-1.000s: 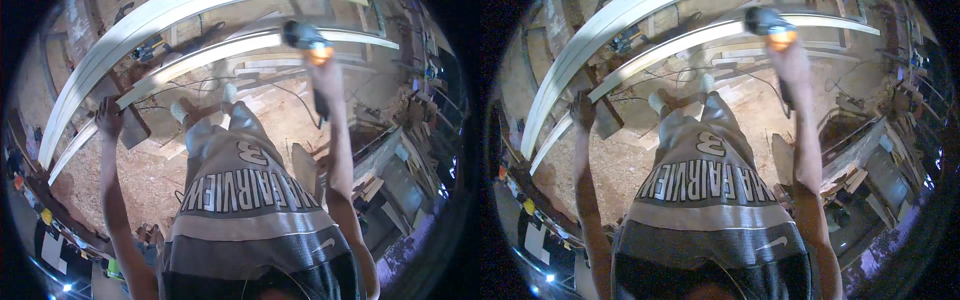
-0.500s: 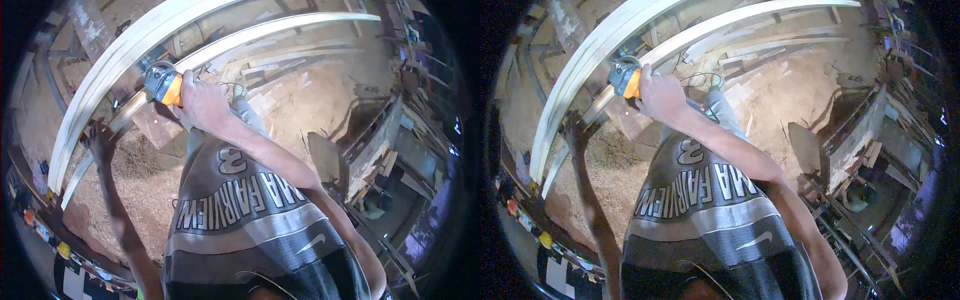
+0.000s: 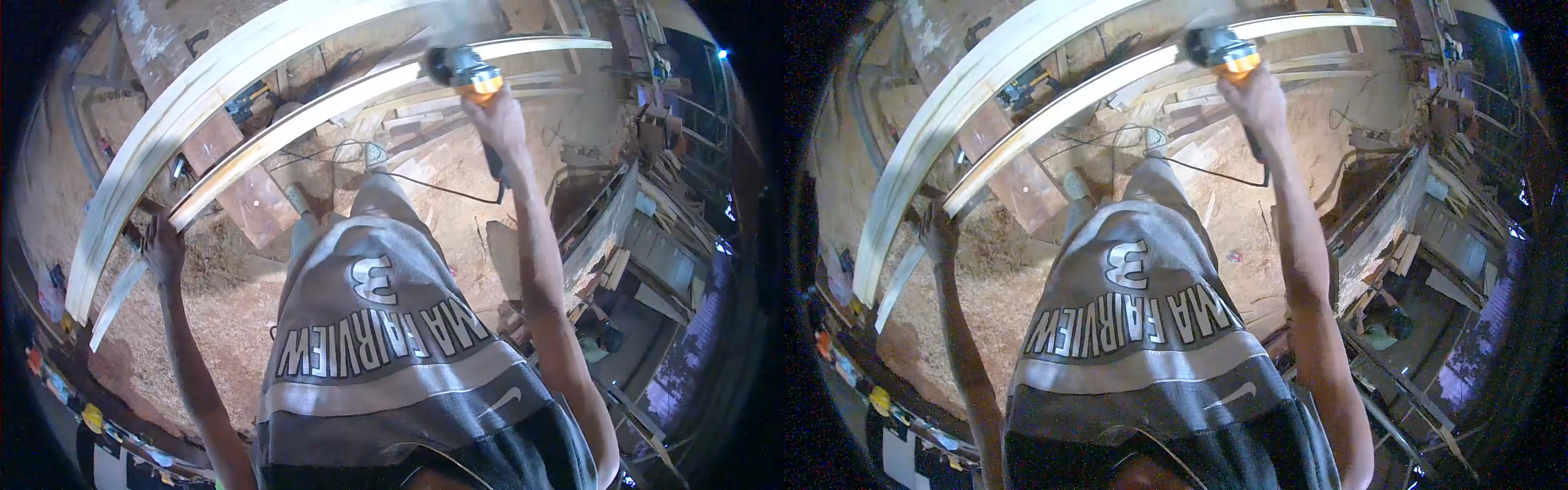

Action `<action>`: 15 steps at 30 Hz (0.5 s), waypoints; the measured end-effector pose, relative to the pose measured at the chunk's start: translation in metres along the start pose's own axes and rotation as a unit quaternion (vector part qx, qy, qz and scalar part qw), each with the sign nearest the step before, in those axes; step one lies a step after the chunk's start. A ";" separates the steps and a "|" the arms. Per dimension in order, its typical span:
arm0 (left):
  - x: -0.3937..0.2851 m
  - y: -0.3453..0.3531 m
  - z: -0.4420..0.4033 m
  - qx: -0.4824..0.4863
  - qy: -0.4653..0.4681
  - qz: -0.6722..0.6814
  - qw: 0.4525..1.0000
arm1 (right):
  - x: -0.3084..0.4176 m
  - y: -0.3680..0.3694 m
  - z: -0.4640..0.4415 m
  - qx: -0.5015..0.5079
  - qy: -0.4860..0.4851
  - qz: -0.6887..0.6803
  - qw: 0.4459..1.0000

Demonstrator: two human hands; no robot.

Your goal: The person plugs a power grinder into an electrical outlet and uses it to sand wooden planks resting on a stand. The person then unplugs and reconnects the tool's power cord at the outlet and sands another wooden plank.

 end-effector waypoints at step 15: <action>0.025 0.017 -0.020 0.030 0.066 -0.120 0.990 | 0.141 0.078 0.055 0.103 -0.059 -0.143 0.983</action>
Point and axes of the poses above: each hand's wrist, its own z-axis away from the middle knuckle, its own y-axis out of the palm, x = y × z, the point moved 1 cm from there along -z, towards the middle knuckle, and after that the axes turned 9 degrees about x, right-handed, at the moved point
